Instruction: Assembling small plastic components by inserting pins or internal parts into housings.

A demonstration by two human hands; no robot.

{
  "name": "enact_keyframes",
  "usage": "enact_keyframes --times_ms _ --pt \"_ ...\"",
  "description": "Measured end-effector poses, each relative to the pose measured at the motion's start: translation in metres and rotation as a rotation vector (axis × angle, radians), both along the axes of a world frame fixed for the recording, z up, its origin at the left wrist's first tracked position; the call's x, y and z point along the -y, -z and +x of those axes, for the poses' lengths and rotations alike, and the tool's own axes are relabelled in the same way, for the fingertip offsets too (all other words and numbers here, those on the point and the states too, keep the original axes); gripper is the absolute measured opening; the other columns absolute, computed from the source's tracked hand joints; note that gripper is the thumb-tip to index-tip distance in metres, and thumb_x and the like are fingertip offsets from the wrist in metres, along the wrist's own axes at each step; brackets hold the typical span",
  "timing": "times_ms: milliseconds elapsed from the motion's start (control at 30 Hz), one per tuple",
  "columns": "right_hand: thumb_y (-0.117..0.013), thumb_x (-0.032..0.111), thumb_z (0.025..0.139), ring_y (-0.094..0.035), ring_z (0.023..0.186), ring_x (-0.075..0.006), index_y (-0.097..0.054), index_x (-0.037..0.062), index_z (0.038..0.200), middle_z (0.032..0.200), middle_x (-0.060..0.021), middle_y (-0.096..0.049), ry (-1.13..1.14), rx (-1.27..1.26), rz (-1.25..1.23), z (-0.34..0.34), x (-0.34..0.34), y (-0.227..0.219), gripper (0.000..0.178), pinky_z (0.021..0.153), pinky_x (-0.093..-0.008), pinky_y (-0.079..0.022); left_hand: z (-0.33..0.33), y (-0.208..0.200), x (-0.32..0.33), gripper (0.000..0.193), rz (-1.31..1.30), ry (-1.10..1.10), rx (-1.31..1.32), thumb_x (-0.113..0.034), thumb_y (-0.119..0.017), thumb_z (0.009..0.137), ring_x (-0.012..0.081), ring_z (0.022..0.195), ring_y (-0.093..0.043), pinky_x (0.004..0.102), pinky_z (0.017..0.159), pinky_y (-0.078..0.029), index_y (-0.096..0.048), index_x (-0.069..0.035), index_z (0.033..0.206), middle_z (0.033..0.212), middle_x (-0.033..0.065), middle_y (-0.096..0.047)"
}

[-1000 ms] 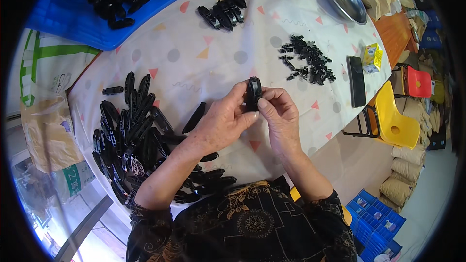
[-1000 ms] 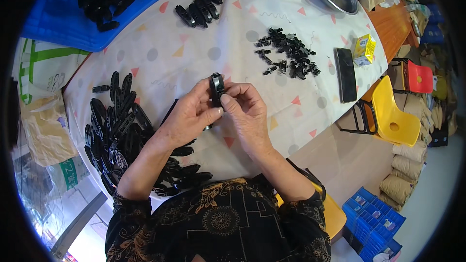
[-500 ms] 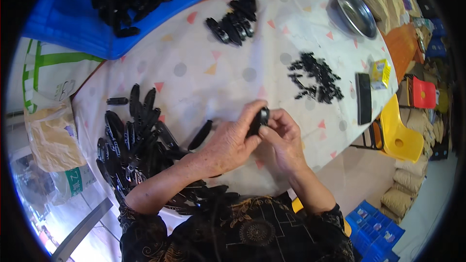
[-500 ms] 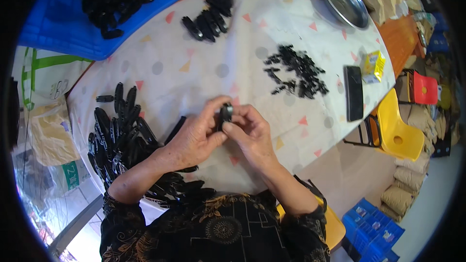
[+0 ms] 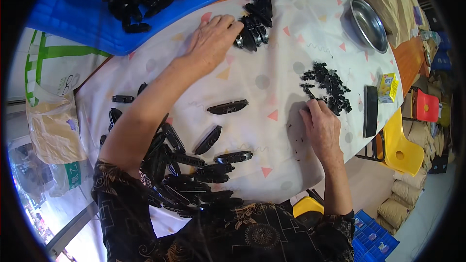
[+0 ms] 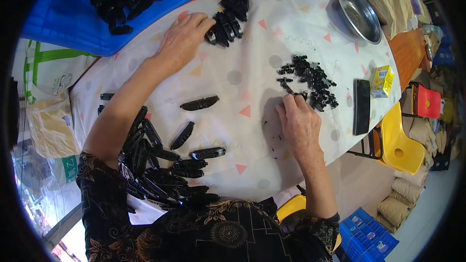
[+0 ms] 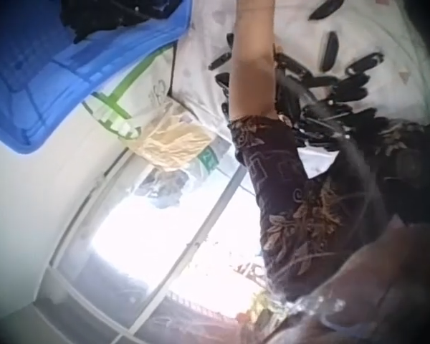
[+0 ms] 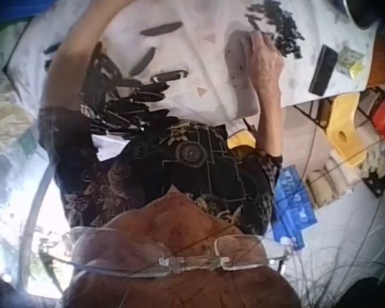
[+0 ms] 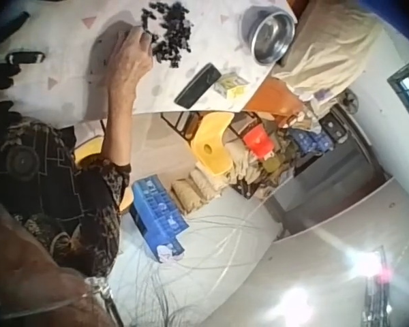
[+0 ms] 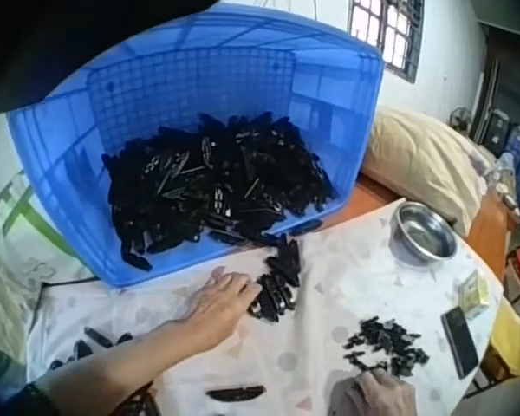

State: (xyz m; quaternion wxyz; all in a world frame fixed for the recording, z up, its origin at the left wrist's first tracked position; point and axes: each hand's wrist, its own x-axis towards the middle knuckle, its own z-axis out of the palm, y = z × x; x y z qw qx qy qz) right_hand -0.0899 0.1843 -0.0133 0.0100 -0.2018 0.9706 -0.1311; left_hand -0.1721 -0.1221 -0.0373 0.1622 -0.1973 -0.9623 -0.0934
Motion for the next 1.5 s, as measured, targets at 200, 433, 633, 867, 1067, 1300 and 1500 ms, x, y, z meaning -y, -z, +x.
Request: enact_keyframes --times_ms 200,433,633,867,1067,1300,1500 --pt "-0.063 0.004 0.083 -0.06 0.07 -0.0326 -0.057 0.001 0.087 0.084 -0.0141 -0.06 0.061 0.037 -0.191 -0.007 -0.011 0.007 0.008 0.062 -0.0368 -0.047 0.012 -0.001 0.015 0.019 -0.005 -0.048 0.121 0.0 -0.053 0.079 0.0369 0.097 -0.055 0.0444 0.081 -0.046 -0.051 -0.004 0.097 0.095 0.0136 -0.056" --pt "-0.06 0.001 0.087 -0.057 0.067 -0.0144 -0.055 0.0013 0.095 0.079 -0.0056 -0.062 0.281 0.224 -0.685 0.007 -0.018 0.019 0.01 0.062 -0.028 -0.049 0.076 -0.032 0.004 0.021 0.574 -0.331 0.513 -0.008 -0.06 0.086 0.0236 0.084 -0.066 0.0323 0.069 -0.05 -0.051 -0.003 0.103 0.099 0.0127 -0.063" --pt "-0.067 0.015 0.088 -0.065 0.072 -0.0137 -0.056 0.007 0.097 0.088 -0.0093 -0.067 0.392 0.728 -1.293 0.052 0.014 0.003 0.016 0.06 -0.0227 -0.048 0.143 -0.059 -0.036 0.031 1.42 -0.253 0.854 -0.007 -0.063 0.086 0.0185 0.085 -0.066 0.0251 0.067 -0.051 -0.049 0.001 0.112 0.097 0.0079 -0.061" --pt "-0.067 0.011 0.087 -0.063 0.071 -0.0141 -0.058 0.0078 0.093 0.085 -0.0101 -0.068 0.361 0.959 -1.597 0.077 0.044 0.003 0.011 0.064 -0.023 -0.048 0.188 -0.03 -0.088 0.061 1.528 -0.232 0.803 0.008 -0.067 0.078 0.016 0.083 -0.065 0.0257 0.071 -0.054 -0.035 -0.004 0.128 0.095 0.0107 -0.061" --pt "-0.066 0.01 0.087 -0.057 0.069 -0.0107 -0.058 0.0069 0.093 0.082 -0.0083 -0.066 0.334 0.959 -1.622 0.082 0.046 0.004 0.01 0.067 -0.0224 -0.047 0.194 -0.04 -0.102 0.075 1.231 -0.291 0.783 0.007 -0.068 0.077 0.0125 0.083 -0.064 0.0258 0.074 -0.053 -0.025 -0.005 0.138 0.091 0.0097 -0.062" --pt "-0.067 0.009 0.086 -0.056 0.087 -0.0109 -0.06 0.0058 0.091 0.099 -0.0049 -0.063 0.342 0.917 -1.679 0.09 0.053 0.007 0.009 0.081 -0.0255 -0.044 0.193 -0.044 -0.106 0.076 1.115 -0.329 0.781 0.007 -0.066 0.076 0.0085 0.073 -0.059 0.0236 0.066 -0.048 -0.026 -0.005 0.139 0.083 0.0062 -0.059" --pt "-0.064 0.006 0.088 -0.055 0.09 -0.0107 -0.061 0.0038 0.092 0.109 -0.0046 -0.057 0.351 0.885 -1.684 0.089 0.059 0.006 0.006 0.084 -0.0253 -0.045 0.191 -0.041 -0.106 0.075 1.017 -0.313 0.697 0.006 -0.065 0.075 0.0047 0.06 -0.049 0.0213 0.059 -0.044 -0.03 -0.005 0.139 0.07 0.0018 -0.05"
